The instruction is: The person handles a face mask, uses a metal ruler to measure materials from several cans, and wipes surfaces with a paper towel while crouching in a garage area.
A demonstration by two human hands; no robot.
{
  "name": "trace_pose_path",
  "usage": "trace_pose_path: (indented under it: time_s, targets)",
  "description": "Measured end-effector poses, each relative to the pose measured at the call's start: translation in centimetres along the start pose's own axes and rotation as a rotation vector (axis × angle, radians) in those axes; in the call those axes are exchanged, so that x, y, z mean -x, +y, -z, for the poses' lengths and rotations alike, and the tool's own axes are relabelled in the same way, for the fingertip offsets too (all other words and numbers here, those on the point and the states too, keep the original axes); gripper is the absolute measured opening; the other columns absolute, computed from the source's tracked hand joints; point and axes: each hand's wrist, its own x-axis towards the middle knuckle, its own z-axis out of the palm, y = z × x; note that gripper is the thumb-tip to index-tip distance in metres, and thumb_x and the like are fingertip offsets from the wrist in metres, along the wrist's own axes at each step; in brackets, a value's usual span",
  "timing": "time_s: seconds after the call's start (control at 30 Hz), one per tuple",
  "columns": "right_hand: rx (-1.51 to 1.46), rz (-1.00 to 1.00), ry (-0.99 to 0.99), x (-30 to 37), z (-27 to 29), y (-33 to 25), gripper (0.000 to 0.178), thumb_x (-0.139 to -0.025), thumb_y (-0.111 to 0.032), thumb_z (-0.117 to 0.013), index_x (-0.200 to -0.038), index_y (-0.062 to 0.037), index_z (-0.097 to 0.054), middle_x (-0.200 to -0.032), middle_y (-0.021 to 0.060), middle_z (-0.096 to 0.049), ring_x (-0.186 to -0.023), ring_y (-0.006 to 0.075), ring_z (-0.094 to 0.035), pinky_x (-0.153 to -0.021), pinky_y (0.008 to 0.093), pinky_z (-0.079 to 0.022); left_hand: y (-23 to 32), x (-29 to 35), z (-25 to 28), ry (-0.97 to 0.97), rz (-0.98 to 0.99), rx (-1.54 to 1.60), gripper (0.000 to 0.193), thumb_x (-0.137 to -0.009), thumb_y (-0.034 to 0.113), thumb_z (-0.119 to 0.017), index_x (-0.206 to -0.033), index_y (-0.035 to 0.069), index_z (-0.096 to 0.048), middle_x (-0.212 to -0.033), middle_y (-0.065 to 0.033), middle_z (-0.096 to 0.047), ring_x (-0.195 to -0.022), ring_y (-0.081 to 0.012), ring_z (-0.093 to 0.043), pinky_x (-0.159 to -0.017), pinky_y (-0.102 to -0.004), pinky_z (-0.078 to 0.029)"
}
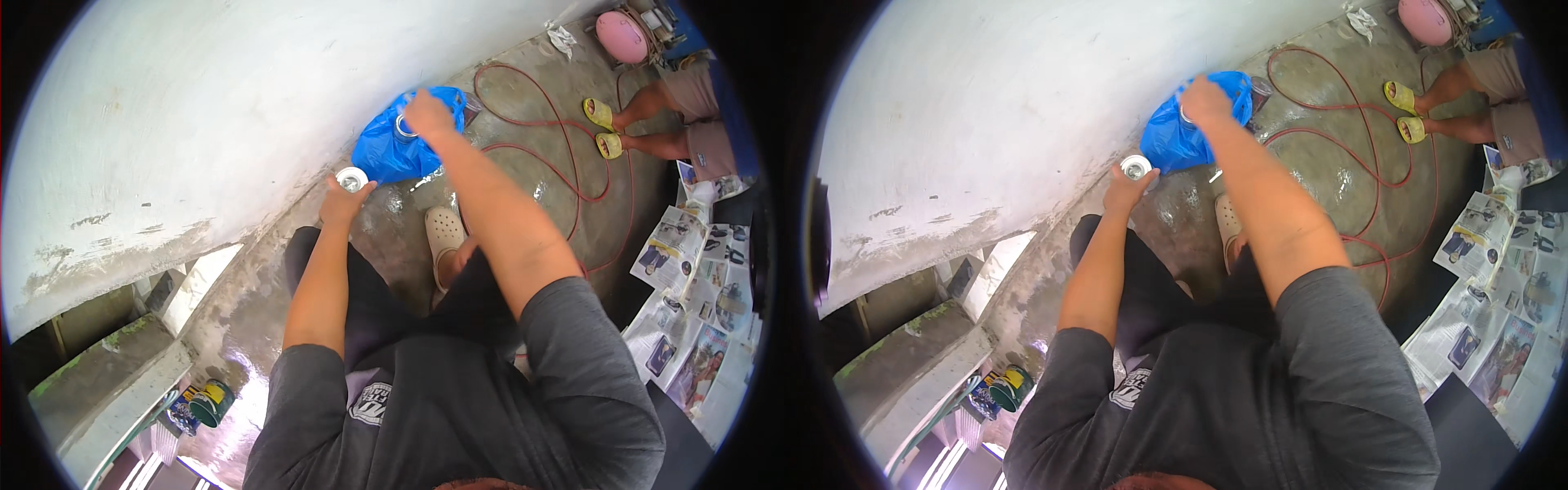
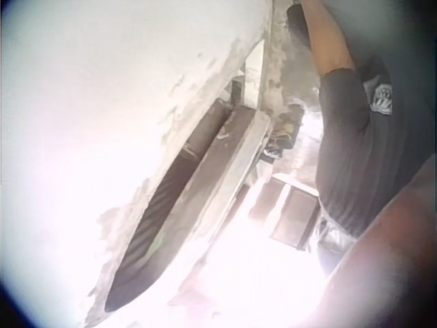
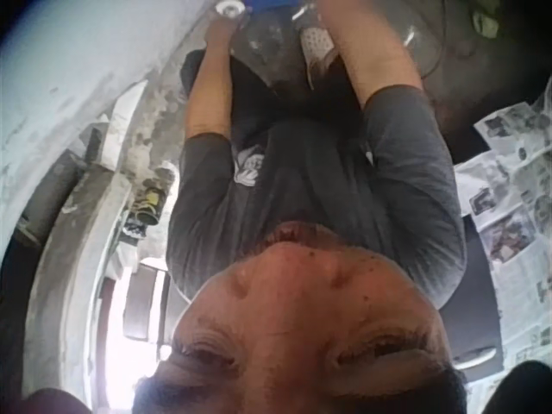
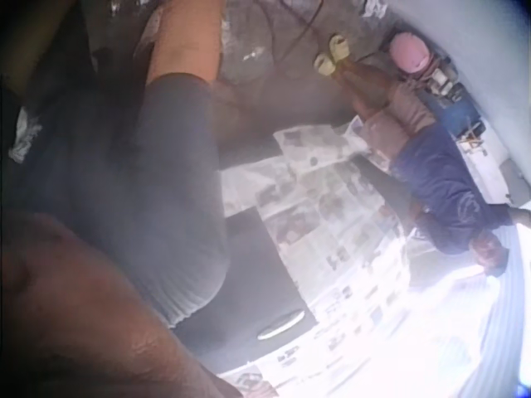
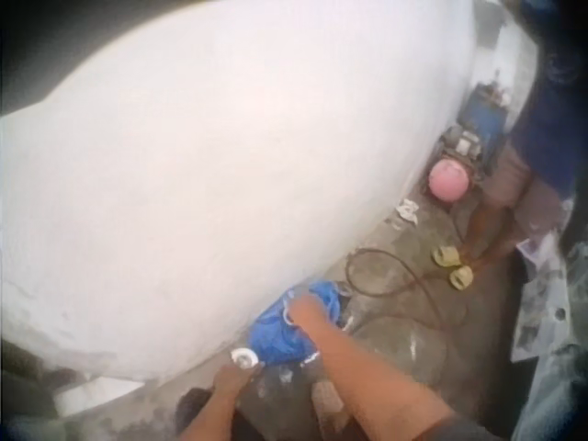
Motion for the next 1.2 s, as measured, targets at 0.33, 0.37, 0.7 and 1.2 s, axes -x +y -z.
trace_pose_path:
  time_s: [0.33,0.37,0.7,1.2]
  targets:
    - [0.198,0.055,-0.151,-10.1,0.6,11.7,0.055,-0.087,-0.042,-0.068,-0.124,-0.0024,-0.059,-0.123,0.0238,-0.065,-0.117,0.0406,-0.061,-0.097,0.05,-0.049,-1.0,1.0,2.6,0.124,-0.064,0.206,0.119,-0.075,0.075,-0.067,-0.157,0.001,-0.021,-0.124,-0.0233,-0.064,-0.11,-0.0324,-0.065,-0.092,-0.0431,-0.05]
    - [0.183,0.06,-0.161,-9.9,0.1,11.6,0.056,-0.086,-0.041,-0.069,-0.125,-0.0016,-0.059,-0.124,0.0241,-0.065,-0.118,0.0403,-0.061,-0.098,0.0499,-0.049,-1.5,1.2,3.3,0.091,-0.024,0.315,0.114,-0.077,0.076,-0.064,-0.158,0.005,-0.024,-0.124,-0.0209,-0.064,-0.11,-0.0294,-0.063,-0.092,-0.0422,-0.049]
    - [-0.062,0.207,-0.699,-3.8,0.2,3.2,0.031,-0.086,-0.026,-0.062,-0.102,0.0007,-0.061,-0.082,0.0101,-0.065,-0.063,0.0189,-0.065,-0.053,0.036,-0.052,0.2,3.1,6.9,-0.123,-0.141,1.445,0.077,-0.103,0.064,-0.029,-0.142,-0.001,-0.042,-0.097,-0.0127,-0.065,-0.053,-0.0084,-0.043,-0.044,-0.021,-0.03]
    - [0.448,0.835,-0.215,-5.1,-2.3,3.0,0.029,-0.09,-0.018,-0.064,-0.119,-0.02,-0.066,-0.111,0.0098,-0.064,-0.103,0.0336,-0.065,-0.085,0.0458,-0.054,0.4,4.7,7.6,-0.063,-0.141,1.286,0.066,-0.103,0.054,-0.041,-0.139,-0.001,-0.049,-0.099,-0.0079,-0.064,-0.059,-0.0063,-0.041,-0.05,-0.0225,-0.029]
